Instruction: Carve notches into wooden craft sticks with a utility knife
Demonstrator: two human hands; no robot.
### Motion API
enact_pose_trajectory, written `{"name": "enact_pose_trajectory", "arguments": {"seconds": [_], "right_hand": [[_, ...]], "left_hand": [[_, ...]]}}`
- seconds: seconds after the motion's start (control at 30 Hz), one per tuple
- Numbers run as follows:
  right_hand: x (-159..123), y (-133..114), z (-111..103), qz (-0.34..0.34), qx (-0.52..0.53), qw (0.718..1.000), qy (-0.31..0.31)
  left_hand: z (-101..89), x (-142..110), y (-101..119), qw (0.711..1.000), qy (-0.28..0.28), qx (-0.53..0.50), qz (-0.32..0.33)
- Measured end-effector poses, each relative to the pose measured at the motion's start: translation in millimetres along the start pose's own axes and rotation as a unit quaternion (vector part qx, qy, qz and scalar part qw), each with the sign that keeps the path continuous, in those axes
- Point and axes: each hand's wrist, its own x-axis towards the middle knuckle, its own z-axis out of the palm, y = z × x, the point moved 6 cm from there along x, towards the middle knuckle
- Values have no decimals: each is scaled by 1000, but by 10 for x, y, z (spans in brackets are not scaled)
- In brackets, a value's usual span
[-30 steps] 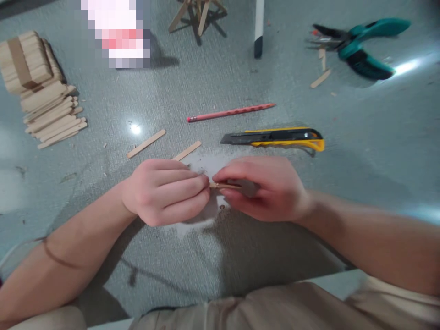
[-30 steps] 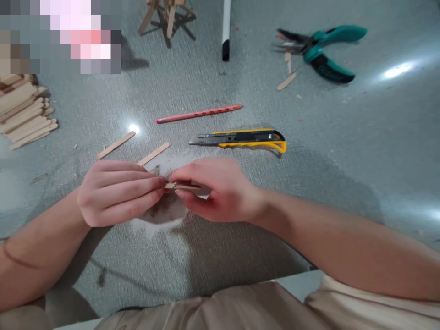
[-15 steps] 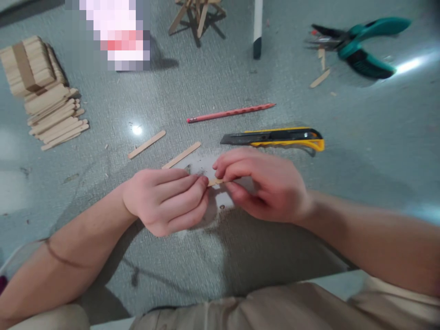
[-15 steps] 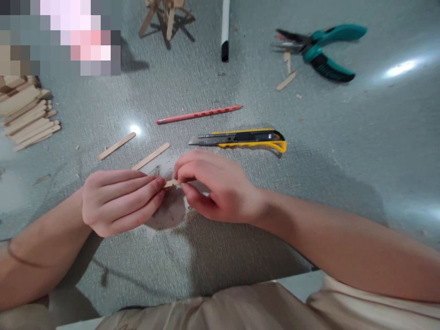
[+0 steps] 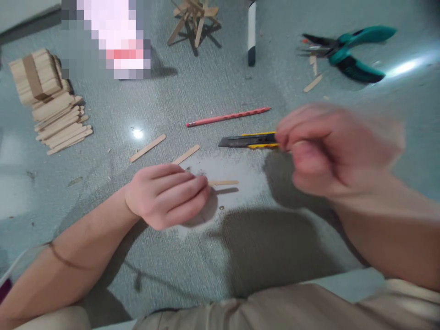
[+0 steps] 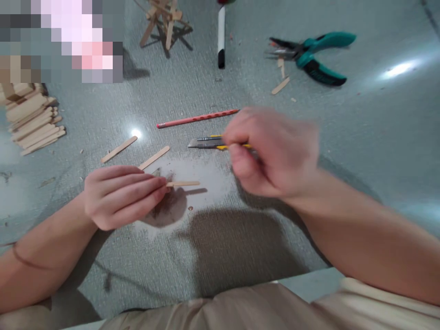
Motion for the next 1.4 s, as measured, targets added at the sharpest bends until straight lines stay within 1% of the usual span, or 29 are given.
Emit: {"name": "enact_pose_trajectory", "arguments": {"seconds": [0.03,0.07,0.1,0.13,0.2,0.23,0.33,0.43,0.57,0.73,0.87,1.03,1.07,1.13,1.2,1.27,1.33,1.4], "right_hand": [[42,11,-70,-37,-82,996,-9],[82,78,-122,-36,-162,986,-28],[115,179,-166,-18,-225,973,-53],[135,295,-206,8,-257,963,-77],[136,558,-300,92,-283,950,-92],[123,662,-329,115,-300,942,-99],[76,871,-358,147,-348,917,-129],[59,962,-376,177,-368,901,-146],[72,986,-412,204,-385,890,-138],[96,979,-415,195,-407,885,-113],[96,992,-423,239,-416,872,-95],[86,994,-473,283,-379,879,-63],[80,997,-481,291,-364,883,-60],[77,985,-480,287,-325,900,-55],[84,952,-473,258,-281,923,-47],[93,920,-465,215,-246,944,-45],[94,911,-452,171,-230,956,-59],[90,921,-447,141,-230,960,-73]], "left_hand": [[41,-21,-56,999,-3,-25,-29],[90,-44,-114,997,-10,-57,-60],[145,-70,-185,990,-19,-94,-104],[183,-95,-250,982,-15,-120,-146],[247,-124,-319,971,-19,-143,-189],[272,-130,-334,968,-24,-150,-199],[325,-128,-332,962,-43,-175,-205],[329,-126,-323,963,-45,-174,-202],[301,-119,-325,965,-36,-166,-201],[301,-122,-324,962,-38,-178,-203],[306,-137,-327,962,-40,-177,-204],[312,-132,-335,962,-52,-175,-205],[316,-131,-337,961,-54,-180,-205],[332,-130,-338,958,-59,-194,-203],[356,-133,-333,957,-70,-199,-199],[382,-137,-319,958,-87,-194,-194],[407,-136,-300,957,-107,-189,-191],[432,-125,-275,956,-129,-185,-188]]}}
